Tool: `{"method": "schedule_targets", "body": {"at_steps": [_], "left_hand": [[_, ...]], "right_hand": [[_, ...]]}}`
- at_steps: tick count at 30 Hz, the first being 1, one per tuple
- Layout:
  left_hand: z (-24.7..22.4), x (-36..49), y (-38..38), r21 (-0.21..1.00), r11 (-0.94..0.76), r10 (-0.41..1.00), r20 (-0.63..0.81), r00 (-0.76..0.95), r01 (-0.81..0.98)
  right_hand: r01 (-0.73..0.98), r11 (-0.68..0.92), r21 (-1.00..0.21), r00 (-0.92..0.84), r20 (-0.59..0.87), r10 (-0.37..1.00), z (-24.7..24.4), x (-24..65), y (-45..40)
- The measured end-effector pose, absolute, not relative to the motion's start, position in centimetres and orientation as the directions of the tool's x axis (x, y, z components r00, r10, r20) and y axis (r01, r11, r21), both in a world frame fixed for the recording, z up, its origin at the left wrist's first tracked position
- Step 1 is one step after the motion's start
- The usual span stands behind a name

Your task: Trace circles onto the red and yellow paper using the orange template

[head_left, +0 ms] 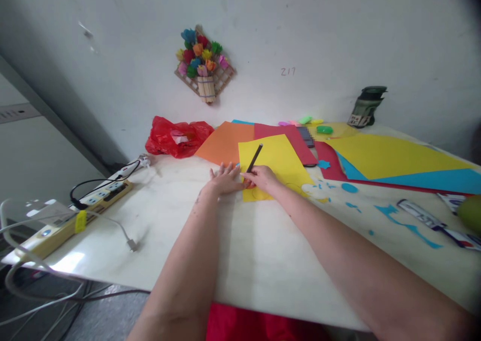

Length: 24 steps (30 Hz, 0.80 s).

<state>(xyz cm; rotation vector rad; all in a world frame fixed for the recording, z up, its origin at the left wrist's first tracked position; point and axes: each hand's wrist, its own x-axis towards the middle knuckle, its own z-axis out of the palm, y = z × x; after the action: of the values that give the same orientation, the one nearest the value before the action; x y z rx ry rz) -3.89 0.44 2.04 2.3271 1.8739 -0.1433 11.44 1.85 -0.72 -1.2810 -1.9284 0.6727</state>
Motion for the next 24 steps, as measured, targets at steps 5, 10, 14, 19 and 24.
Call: {"method": "schedule_targets", "body": {"at_steps": [5,10,14,19,24], "left_hand": [[2.1,-3.8,0.4,0.061,-0.205,0.961,-0.174,0.213,0.977],[2.3,-3.7,0.3,0.055,-0.195,0.962,-0.184,0.202,0.979],[2.2,-3.7,0.4,0.059,-0.199,0.962,-0.182,0.206,0.978],[2.2,-3.8,0.4,0.065,-0.206,0.96,-0.178,0.214,0.976],[2.3,-3.7,0.3,0.058,-0.193,0.961,-0.191,0.201,0.979]], "right_hand": [[0.555,0.376,-0.742,-0.255,0.278,0.926,-0.9,11.5,2.0],[0.547,0.392,-0.74,-0.271,0.286,0.919,-1.4,11.5,2.4],[0.544,0.408,-0.733,-0.284,0.296,0.912,-1.7,11.6,2.7],[0.541,0.417,-0.73,-0.289,0.305,0.908,-1.6,11.7,2.7],[0.548,0.409,-0.73,-0.274,0.306,0.912,-1.4,11.7,2.5]]}}
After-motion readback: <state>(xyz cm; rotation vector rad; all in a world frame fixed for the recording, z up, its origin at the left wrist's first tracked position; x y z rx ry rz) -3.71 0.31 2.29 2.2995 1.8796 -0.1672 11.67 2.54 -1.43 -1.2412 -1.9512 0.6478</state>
